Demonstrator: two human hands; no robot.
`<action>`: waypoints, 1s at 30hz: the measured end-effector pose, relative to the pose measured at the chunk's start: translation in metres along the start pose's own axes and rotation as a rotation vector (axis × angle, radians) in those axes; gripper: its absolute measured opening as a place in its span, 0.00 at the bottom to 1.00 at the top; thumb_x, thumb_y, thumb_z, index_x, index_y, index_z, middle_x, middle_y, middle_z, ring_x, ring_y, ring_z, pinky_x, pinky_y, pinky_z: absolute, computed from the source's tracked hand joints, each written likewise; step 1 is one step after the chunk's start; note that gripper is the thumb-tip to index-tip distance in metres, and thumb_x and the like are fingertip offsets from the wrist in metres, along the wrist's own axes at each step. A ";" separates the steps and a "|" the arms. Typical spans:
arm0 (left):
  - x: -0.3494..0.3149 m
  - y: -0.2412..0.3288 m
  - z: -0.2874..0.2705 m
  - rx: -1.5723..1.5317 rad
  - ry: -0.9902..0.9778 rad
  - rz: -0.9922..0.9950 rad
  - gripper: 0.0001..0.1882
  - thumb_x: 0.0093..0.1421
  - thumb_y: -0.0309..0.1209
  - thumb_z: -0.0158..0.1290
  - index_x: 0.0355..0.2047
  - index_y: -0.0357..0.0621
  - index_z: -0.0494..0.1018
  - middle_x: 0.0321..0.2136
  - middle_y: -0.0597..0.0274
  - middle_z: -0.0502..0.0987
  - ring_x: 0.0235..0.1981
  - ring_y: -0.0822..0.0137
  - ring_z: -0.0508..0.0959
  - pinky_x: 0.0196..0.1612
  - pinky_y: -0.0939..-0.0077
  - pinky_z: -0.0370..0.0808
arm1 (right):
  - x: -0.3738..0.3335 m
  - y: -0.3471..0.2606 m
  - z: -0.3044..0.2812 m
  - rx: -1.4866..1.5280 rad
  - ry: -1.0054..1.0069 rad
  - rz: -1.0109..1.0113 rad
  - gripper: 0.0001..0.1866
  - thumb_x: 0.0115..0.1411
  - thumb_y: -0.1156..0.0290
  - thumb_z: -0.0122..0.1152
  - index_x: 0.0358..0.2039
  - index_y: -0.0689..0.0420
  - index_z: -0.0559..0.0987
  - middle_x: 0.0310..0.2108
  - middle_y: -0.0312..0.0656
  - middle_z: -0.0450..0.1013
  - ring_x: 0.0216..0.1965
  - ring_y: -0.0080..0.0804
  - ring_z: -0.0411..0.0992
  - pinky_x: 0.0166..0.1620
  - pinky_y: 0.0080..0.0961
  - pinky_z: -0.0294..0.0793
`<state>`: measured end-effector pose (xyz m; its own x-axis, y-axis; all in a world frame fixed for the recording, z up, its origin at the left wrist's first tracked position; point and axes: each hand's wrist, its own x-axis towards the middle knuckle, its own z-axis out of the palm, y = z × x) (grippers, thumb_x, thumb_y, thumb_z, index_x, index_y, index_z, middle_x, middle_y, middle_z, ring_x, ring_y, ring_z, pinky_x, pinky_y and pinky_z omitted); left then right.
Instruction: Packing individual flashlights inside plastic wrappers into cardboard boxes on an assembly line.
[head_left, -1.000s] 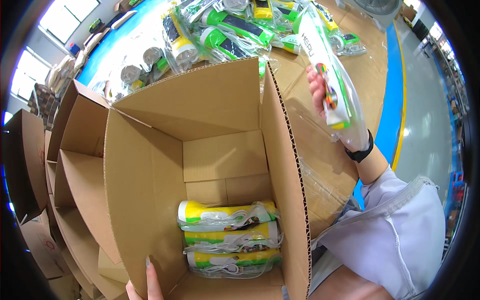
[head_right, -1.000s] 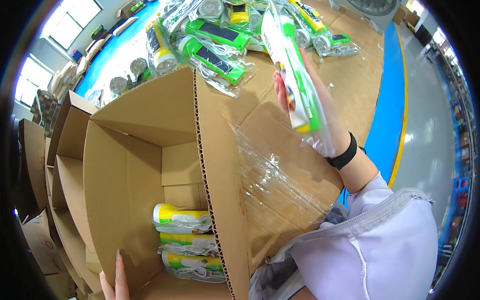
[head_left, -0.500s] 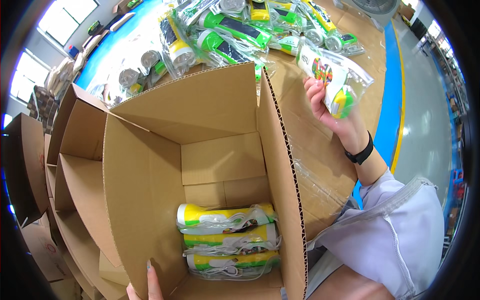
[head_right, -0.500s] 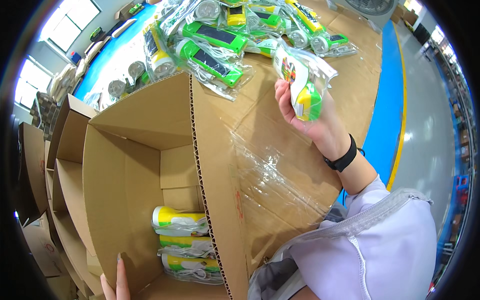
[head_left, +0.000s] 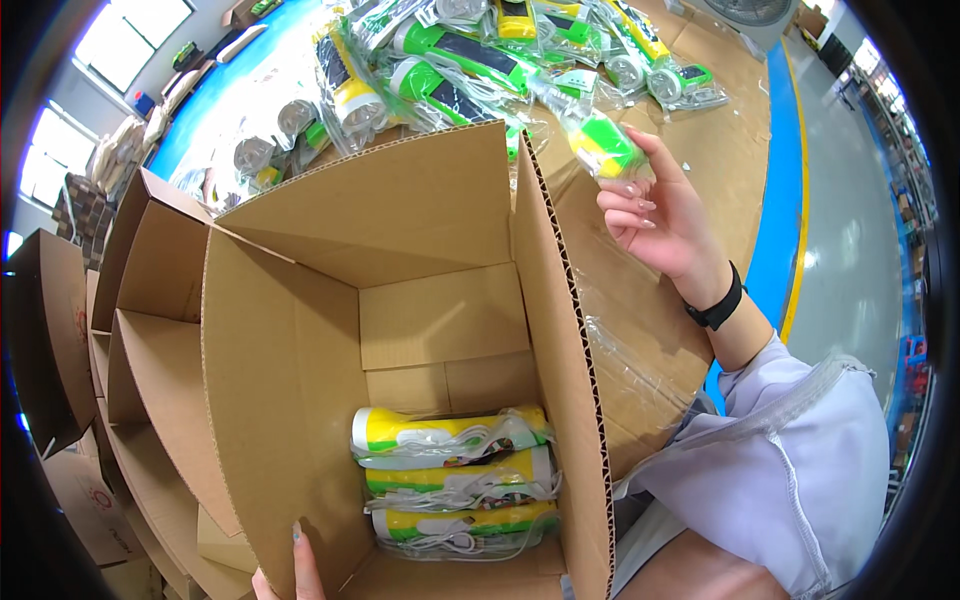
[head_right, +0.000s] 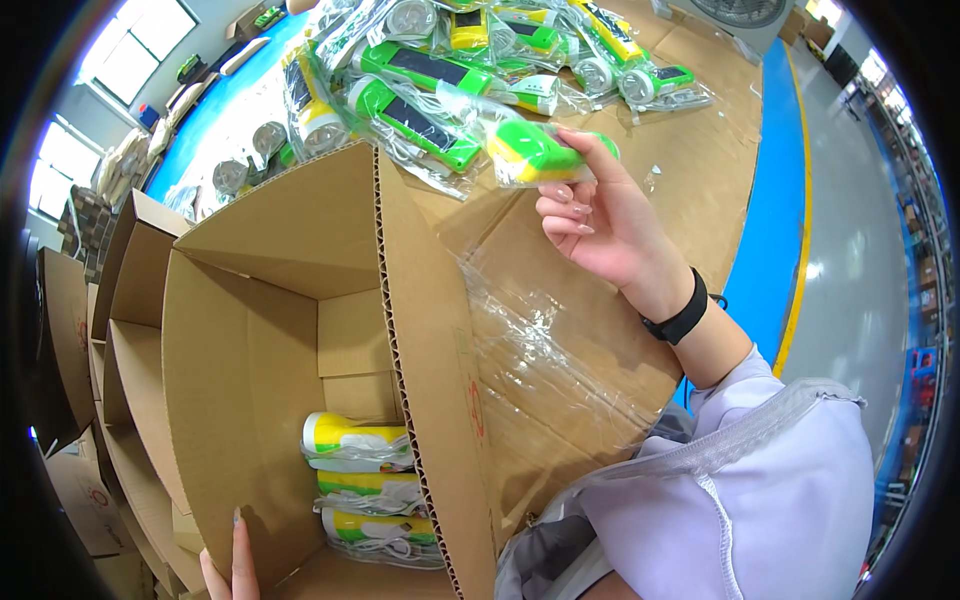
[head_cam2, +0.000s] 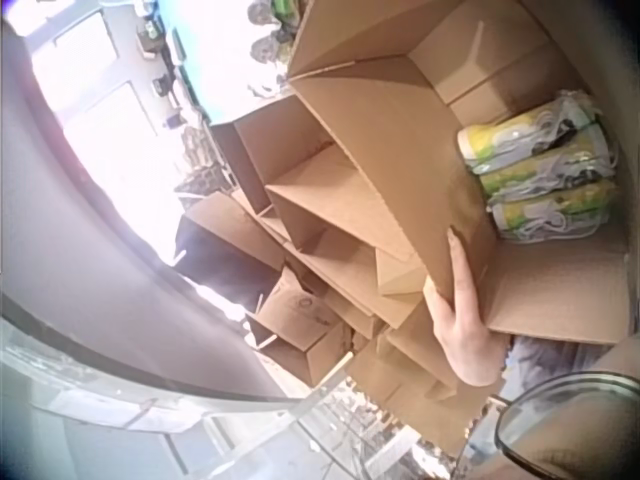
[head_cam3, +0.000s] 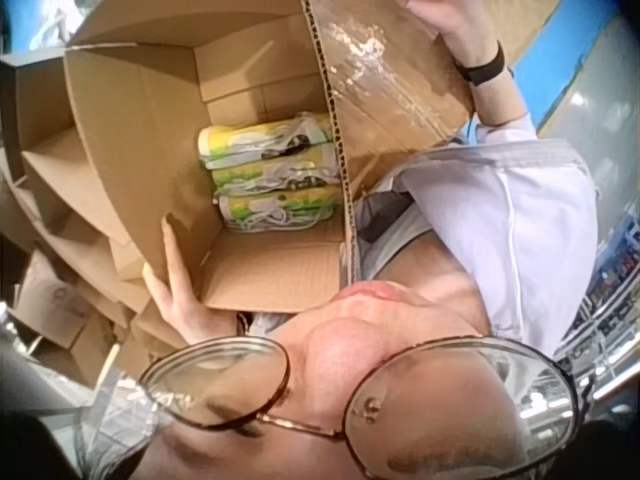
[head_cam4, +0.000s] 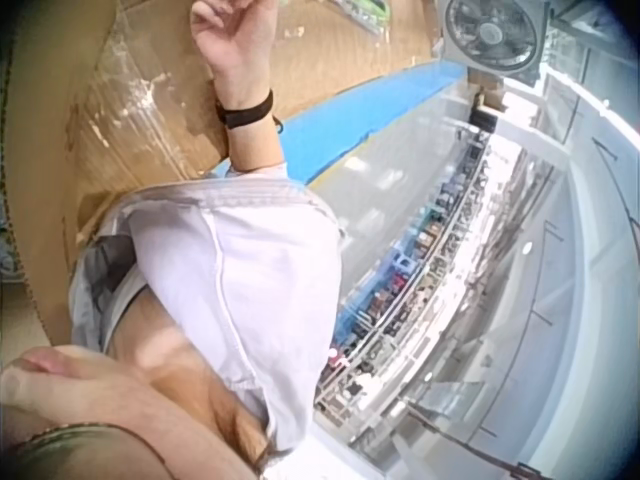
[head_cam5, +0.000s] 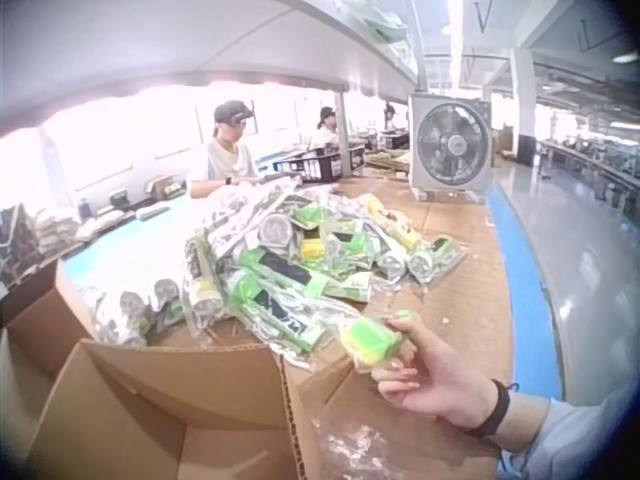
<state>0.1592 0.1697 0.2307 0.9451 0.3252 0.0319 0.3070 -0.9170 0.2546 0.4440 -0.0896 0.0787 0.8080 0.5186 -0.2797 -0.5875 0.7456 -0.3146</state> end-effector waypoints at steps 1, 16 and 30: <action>0.000 0.000 0.000 -0.003 0.007 -0.005 0.24 0.55 0.18 0.48 0.54 0.39 0.70 0.50 0.43 0.68 0.54 0.49 0.70 0.56 0.66 0.68 | -0.003 0.002 0.004 -0.002 -0.002 0.002 0.16 0.58 0.59 0.60 0.35 0.60 0.73 0.19 0.32 0.63 0.15 0.13 0.54 0.16 0.10 0.48; 0.000 -0.013 -0.006 -0.075 -0.115 -0.014 0.37 0.47 0.21 0.58 0.60 0.45 0.63 0.50 0.37 0.66 0.49 0.41 0.71 0.46 0.61 0.72 | -0.005 0.014 0.003 -0.373 -0.156 -0.246 0.28 0.56 0.72 0.57 0.58 0.58 0.63 0.55 0.42 0.66 0.57 0.37 0.65 0.61 0.42 0.61; 0.000 -0.047 -0.015 0.026 -0.181 0.167 0.37 0.46 0.21 0.58 0.60 0.44 0.63 0.48 0.38 0.66 0.48 0.42 0.72 0.45 0.62 0.72 | -0.007 0.003 0.008 -0.368 0.023 -0.395 0.17 0.57 0.66 0.56 0.45 0.61 0.70 0.36 0.44 0.73 0.36 0.34 0.74 0.43 0.35 0.75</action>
<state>0.1430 0.2164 0.2336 0.9869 0.1245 -0.1025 0.1457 -0.9610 0.2349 0.4367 -0.0876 0.0874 0.9718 0.2161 -0.0941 -0.2194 0.6837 -0.6960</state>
